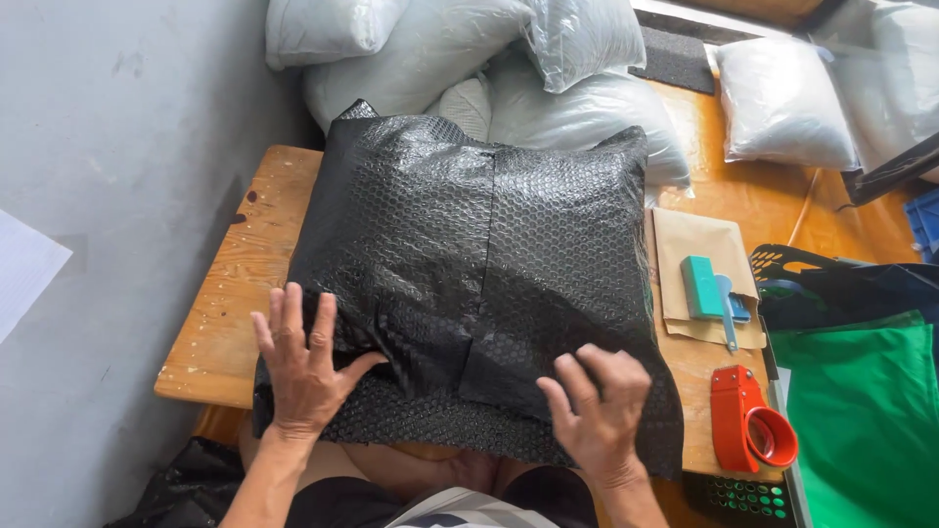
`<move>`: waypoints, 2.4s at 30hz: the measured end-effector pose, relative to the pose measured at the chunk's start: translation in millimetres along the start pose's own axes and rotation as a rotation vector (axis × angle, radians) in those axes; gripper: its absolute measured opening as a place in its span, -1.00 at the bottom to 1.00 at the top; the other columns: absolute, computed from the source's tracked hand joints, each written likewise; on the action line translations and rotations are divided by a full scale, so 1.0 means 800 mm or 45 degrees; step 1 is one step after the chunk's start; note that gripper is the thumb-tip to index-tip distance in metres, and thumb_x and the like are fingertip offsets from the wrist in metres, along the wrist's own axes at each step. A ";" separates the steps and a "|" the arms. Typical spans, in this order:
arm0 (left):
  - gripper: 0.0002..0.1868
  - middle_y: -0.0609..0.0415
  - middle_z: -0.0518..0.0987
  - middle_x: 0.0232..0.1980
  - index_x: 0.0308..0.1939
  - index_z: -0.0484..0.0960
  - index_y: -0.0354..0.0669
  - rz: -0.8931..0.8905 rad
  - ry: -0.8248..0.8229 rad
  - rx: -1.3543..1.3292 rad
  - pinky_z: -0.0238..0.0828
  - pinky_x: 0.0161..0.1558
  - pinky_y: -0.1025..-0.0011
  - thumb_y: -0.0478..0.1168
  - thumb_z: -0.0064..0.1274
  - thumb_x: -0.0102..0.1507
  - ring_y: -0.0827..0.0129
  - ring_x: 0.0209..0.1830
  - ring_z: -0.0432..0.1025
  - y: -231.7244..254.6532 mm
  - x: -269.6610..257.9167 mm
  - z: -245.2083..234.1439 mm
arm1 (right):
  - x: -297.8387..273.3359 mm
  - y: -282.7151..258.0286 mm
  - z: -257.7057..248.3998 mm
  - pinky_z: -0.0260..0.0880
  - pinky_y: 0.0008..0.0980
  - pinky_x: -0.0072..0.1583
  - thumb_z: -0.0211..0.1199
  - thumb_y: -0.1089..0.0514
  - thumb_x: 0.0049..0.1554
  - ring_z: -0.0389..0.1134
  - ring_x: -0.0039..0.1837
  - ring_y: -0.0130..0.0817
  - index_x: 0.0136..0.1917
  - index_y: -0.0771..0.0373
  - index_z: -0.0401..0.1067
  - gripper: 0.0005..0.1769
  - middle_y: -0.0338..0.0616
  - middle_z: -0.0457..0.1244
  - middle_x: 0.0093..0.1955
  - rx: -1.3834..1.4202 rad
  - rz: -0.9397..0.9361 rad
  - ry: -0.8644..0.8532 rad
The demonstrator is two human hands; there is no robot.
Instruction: Sealing a large black bubble mailer using a handheld tape dispenser and smoothing the tape by hand.
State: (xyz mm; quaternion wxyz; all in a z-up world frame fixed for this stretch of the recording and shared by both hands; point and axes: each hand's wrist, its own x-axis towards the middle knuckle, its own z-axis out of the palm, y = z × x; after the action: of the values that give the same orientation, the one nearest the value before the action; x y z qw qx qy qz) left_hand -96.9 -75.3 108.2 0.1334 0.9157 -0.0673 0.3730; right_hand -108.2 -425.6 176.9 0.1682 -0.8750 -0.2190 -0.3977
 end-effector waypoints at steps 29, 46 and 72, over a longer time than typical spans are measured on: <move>-0.62 -0.22 0.66 -0.15 -0.07 0.72 -0.23 -0.755 -0.339 -0.827 0.44 0.03 0.06 0.04 0.19 0.29 -0.11 0.01 0.54 0.096 -0.042 0.082 | -0.046 -0.019 0.125 0.31 -0.32 -0.15 0.03 -0.13 0.36 0.30 -0.28 -0.42 -0.29 0.21 0.58 -0.44 -0.12 0.30 -0.45 0.851 1.104 -0.635; -0.66 -0.40 0.69 -0.20 -0.12 0.69 -0.57 -1.644 -0.394 -1.199 0.65 -0.12 0.15 -0.28 0.31 0.17 -0.02 -0.16 0.65 0.092 -0.051 -0.005 | -0.029 -0.063 0.077 0.51 -0.03 0.15 0.27 -0.21 0.15 0.47 0.15 -0.02 0.09 0.15 0.59 -0.55 -0.05 0.44 0.03 0.295 0.887 -1.155; -0.64 -0.03 0.58 -0.41 -0.27 0.43 -0.26 -1.135 -0.254 -0.424 0.44 -0.33 0.24 -0.24 0.34 0.08 0.14 -0.50 0.47 -0.054 -0.030 -0.034 | 0.039 -0.155 0.160 0.49 -0.27 0.23 0.19 0.15 0.18 0.45 0.23 -0.06 0.31 0.41 0.40 -0.54 0.09 0.35 0.31 1.124 0.427 -1.047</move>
State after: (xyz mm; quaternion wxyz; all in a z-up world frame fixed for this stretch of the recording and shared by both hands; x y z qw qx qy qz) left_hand -122.4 -25.4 101.9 0.4179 0.8529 0.2602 0.1741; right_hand -74.4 -252.5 135.4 0.4760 -0.8269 -0.2691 0.1313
